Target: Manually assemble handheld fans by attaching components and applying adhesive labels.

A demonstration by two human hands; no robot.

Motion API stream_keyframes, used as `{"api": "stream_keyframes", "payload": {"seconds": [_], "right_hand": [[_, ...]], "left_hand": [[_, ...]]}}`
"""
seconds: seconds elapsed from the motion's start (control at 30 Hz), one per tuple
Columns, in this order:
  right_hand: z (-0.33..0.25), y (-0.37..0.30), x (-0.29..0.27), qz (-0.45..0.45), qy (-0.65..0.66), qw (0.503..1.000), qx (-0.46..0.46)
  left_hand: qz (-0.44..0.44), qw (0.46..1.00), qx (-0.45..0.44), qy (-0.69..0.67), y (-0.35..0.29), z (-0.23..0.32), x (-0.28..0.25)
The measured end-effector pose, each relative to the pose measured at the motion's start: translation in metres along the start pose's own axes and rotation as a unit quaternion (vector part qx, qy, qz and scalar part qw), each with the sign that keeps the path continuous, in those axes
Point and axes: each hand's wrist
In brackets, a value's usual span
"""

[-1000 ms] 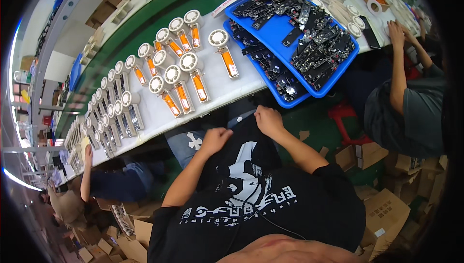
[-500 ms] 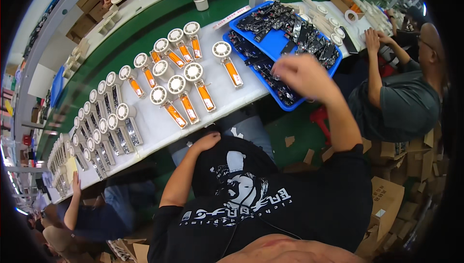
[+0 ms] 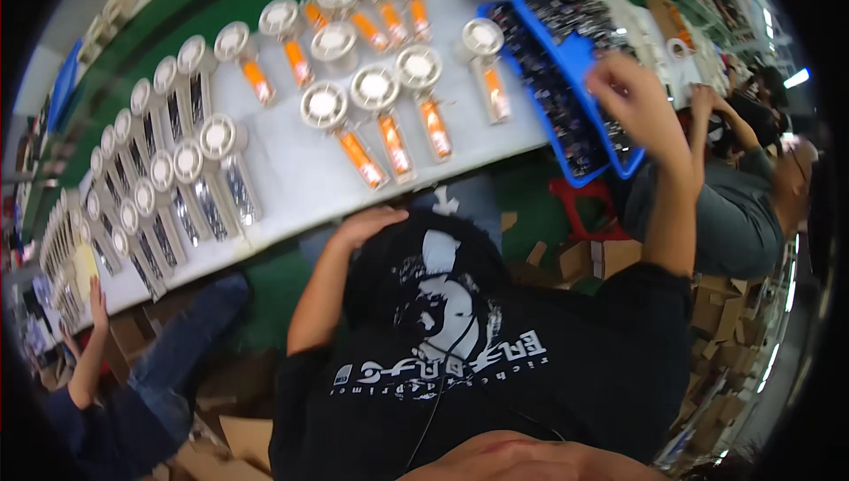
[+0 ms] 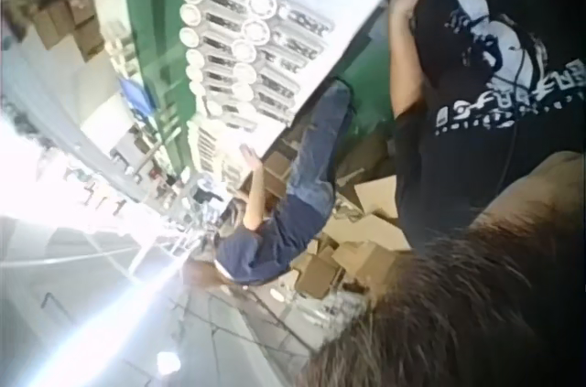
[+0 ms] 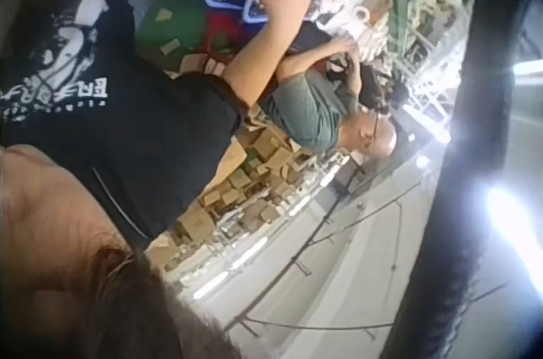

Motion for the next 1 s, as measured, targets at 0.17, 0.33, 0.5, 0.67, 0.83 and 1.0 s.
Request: {"api": "stream_keyframes", "payload": {"seconds": [0.17,0.33,0.5,0.67,0.83,1.0], "right_hand": [[-0.044,-0.123,0.080,-0.431,0.161,0.886,0.056],[0.109,-0.287,0.242,-0.144,0.158,0.951,0.225],[0.115,-0.348,0.258,-0.208,0.326,0.705,0.594],[0.113,-0.337,0.227,-0.382,0.329,0.678,0.535],[0.117,-0.333,0.230,-0.469,0.317,0.673,0.476],[0.129,-0.327,0.239,-0.514,0.193,0.703,0.452]], "left_hand": [[0.252,0.938,0.222,-0.082,-0.099,-0.083,-0.042],[0.491,0.855,0.145,-0.086,-0.132,-0.264,-0.010],[0.344,0.920,-0.036,-0.185,-0.166,-0.317,0.050],[0.272,0.941,-0.138,-0.145,-0.202,-0.229,0.061],[0.202,0.956,-0.100,-0.186,-0.211,-0.230,0.058],[0.270,0.957,0.015,-0.101,-0.197,-0.257,0.067]]}}
Point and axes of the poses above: each hand's wrist, its own y-axis towards the middle knuckle, its own x-axis out of the palm, z = x × y, and after that the axes turned 14 degrees about z, right-handed
